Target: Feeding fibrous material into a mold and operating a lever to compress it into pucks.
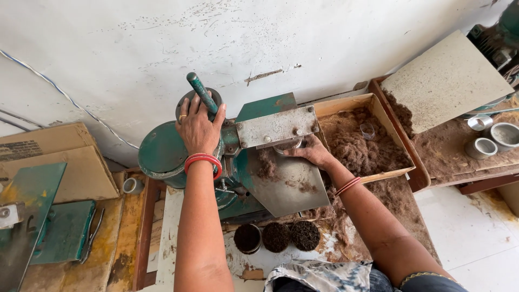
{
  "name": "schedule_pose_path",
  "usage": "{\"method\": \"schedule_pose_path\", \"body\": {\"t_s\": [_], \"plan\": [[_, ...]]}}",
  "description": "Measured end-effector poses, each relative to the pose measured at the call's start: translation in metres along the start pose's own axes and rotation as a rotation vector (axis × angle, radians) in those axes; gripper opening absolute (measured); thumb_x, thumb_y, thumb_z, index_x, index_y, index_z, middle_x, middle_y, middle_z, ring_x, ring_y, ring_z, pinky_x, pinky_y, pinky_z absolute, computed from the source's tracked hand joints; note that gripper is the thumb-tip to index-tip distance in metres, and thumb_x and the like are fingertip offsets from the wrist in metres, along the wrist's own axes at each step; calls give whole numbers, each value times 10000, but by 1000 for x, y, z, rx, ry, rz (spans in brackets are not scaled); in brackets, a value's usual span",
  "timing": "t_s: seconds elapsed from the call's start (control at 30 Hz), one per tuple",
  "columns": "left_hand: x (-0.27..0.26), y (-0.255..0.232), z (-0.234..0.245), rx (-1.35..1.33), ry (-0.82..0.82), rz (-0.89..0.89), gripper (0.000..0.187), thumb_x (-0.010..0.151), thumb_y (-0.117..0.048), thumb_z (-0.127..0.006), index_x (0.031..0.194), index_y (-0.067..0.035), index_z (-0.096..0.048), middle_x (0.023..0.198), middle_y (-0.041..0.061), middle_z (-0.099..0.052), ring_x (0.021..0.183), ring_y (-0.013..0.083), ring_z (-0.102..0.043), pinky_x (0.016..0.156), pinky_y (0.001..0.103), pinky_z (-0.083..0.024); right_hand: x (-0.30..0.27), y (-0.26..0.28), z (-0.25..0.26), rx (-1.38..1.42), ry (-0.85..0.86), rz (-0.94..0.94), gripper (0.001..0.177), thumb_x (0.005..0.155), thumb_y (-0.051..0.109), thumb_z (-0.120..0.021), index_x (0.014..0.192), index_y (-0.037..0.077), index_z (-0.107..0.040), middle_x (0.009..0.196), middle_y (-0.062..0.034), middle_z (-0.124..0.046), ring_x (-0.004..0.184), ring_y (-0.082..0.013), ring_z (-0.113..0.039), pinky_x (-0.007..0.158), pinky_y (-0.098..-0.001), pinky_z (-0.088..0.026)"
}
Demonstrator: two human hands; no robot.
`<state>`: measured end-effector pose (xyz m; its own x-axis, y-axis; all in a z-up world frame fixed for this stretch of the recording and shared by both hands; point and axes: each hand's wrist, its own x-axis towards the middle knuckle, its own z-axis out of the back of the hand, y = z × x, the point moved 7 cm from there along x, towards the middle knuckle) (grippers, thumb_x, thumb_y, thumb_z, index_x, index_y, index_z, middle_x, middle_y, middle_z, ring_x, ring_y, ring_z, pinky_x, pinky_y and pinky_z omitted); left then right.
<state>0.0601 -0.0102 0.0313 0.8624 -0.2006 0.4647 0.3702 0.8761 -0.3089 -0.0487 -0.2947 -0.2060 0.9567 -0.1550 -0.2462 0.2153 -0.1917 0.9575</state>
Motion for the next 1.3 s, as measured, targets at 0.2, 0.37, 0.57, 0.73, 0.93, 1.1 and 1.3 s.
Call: {"method": "schedule_pose_path", "body": {"t_s": [0.2,0.37,0.57,0.73,0.93,1.1,1.3], "plan": [[0,-1,1,-4,-11,-8,552,936,-647,-572,1352,-297,-666,1522,-58,-513,1436,332,-387,1120,667,-284,17,3,-1,151,106,93,862,757,150,-854,1399,-38,-309,1293,-262,-662,1126,-272,-708,986,-387,-603],[0,-3,2,-4,-6,-17,546,939,-631,-575,1355,-290,-668,1521,-55,-518,1438,332,-393,1116,668,-290,-39,15,-11,49,75,90,1030,695,186,-890,1503,28,-269,1420,-258,-530,1233,-346,-590,1061,-457,-514],[-1,-1,0,-1,-19,-16,551,941,-634,-571,1362,-290,-661,1524,-46,-515,1439,333,-392,1106,679,-289,-100,39,-8,-234,99,77,1208,570,314,-949,1584,101,-327,1579,-139,-427,1478,-320,-371,1199,-477,-348],[-3,0,2,2,-14,10,556,934,-651,-562,1350,-297,-665,1524,-47,-508,1438,330,-385,1101,681,-287,-100,39,-29,-180,56,101,1234,535,306,-937,1593,130,-327,1562,-122,-448,1445,-293,-404,1178,-434,-355],[-1,-2,3,-3,-11,3,557,928,-663,-558,1330,-297,-676,1526,-64,-510,1441,323,-390,1110,675,-286,-63,21,-16,-226,-27,113,1195,600,237,-959,1572,69,-285,1541,-110,-447,1395,-257,-461,1161,-391,-395],[0,0,1,-7,-14,-1,553,929,-664,-561,1329,-301,-678,1520,-70,-513,1439,331,-390,1120,677,-277,-52,29,-19,-134,-16,37,1257,564,237,-953,1570,15,-234,1499,-142,-511,1331,-261,-524,1110,-383,-460],[0,0,0,-4,-13,-5,551,928,-654,-579,1342,-301,-667,1524,-63,-510,1439,328,-389,1120,681,-273,-32,29,-14,-178,-26,48,1190,597,236,-971,1514,-44,-265,1457,-185,-513,1273,-260,-558,1057,-378,-501]]}}
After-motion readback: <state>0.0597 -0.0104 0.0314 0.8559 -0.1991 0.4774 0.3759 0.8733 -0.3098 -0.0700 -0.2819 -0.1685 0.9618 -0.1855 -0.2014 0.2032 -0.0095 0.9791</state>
